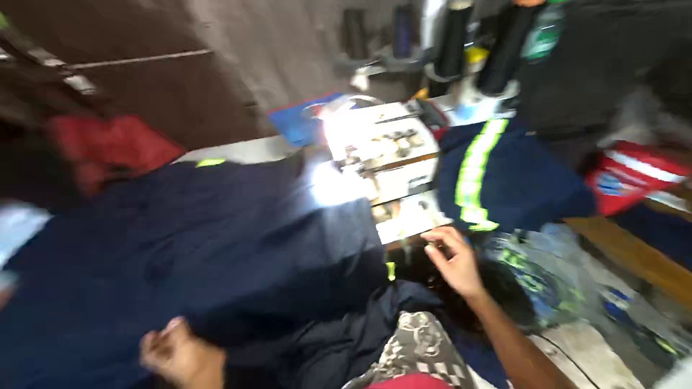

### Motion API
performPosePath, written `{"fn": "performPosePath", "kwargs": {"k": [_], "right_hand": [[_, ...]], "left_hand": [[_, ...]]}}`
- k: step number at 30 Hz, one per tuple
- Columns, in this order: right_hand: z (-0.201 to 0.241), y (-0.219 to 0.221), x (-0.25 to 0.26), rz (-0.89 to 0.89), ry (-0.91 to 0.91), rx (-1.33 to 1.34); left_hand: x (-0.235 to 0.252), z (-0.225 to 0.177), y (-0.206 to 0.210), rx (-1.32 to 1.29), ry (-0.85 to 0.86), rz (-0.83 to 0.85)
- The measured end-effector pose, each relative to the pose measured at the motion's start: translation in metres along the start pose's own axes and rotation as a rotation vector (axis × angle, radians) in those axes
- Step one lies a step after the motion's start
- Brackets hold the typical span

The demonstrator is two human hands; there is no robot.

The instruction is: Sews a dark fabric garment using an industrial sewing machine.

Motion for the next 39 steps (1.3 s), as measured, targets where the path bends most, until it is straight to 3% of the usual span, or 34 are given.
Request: {"fn": "performPosePath", "kwargs": {"k": [3, 6, 10, 13, 18, 25, 31, 39], "right_hand": [[-0.006, 0.030, 0.014, -0.023, 0.108, 0.122], [-0.007, 0.053, 0.024, -0.036, 0.213, 0.188], [-0.004, 0.086, 0.036, 0.071, 0.307, 0.223], [-0.003, 0.109, 0.035, 0.232, 0.370, 0.240], [-0.006, 0.119, -0.003, 0.379, 0.364, 0.225], [-0.009, 0.095, -0.058, 0.219, 0.294, 0.296], [0.003, 0.078, -0.055, 0.144, 0.107, 0.362], [0.021, 0.066, -0.055, 0.103, 0.108, 0.335]], "left_hand": [[0.001, 0.016, 0.014, -0.091, -0.195, -0.093], [-0.007, 0.029, 0.013, -0.003, -0.280, 0.030], [-0.012, 0.024, -0.012, 0.205, -0.380, 0.209], [-0.009, 0.001, -0.026, 0.230, -0.265, 0.301], [0.001, -0.020, -0.044, 0.012, -0.192, 0.308], [0.010, -0.027, -0.041, -0.142, -0.172, 0.356], [0.021, -0.041, -0.040, -0.201, -0.112, 0.356], [0.032, -0.060, -0.050, -0.200, -0.063, 0.374]]}}
Point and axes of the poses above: each hand's wrist, its own x-axis towards the middle knuckle, its own y-axis out of the palm, z = x × y, the point moved 6 cm from there along x, towards the middle knuckle, and after that the axes turned 2 degrees about y, right-handed, at the moved point
